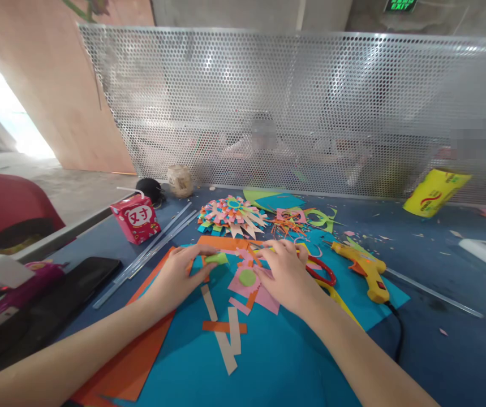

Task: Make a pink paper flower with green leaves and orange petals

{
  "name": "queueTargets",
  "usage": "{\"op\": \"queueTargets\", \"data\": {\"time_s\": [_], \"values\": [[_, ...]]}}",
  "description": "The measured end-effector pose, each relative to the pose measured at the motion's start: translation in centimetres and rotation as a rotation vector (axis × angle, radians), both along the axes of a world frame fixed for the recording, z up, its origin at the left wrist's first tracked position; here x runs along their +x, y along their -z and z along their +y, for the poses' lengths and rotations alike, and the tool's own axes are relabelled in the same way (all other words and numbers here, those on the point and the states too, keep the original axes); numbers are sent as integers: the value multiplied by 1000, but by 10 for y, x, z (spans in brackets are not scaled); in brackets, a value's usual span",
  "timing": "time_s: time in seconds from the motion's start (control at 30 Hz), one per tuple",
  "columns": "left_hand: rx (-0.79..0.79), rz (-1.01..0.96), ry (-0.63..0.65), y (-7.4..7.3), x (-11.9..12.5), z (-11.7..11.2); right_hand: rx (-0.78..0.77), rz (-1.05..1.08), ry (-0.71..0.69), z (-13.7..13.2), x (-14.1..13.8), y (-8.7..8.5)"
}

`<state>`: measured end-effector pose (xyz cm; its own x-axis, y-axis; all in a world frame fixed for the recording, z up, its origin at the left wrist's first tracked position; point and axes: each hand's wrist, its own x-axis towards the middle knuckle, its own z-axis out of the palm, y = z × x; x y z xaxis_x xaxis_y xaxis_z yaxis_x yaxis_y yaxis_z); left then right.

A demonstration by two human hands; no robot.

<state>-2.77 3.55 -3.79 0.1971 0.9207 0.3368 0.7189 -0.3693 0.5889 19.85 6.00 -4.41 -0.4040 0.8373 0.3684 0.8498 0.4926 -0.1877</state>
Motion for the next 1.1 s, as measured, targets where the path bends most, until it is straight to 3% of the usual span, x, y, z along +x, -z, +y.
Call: {"op": "queueTargets", "data": {"time_s": [0.1,0.27,0.53,0.83,0.97,1.1], "values": [[-2,-314,19,0,0,-1,-29,41,-28,0,-1,-2],[-168,-800,89,-1,4,-5,-81,136,-129,-15,-12,-13],[-378,-903,184,-7,12,-12,-284,346,-258,-30,-30,-14],[-452,-991,414,-2,8,-12,-378,426,-179,-36,-30,-19],[-457,-872,266,-2,11,-10,-376,389,-191,-37,-32,-22],[-279,-880,-9,-2,5,-4,-256,165,-96,-24,-18,-28]]}}
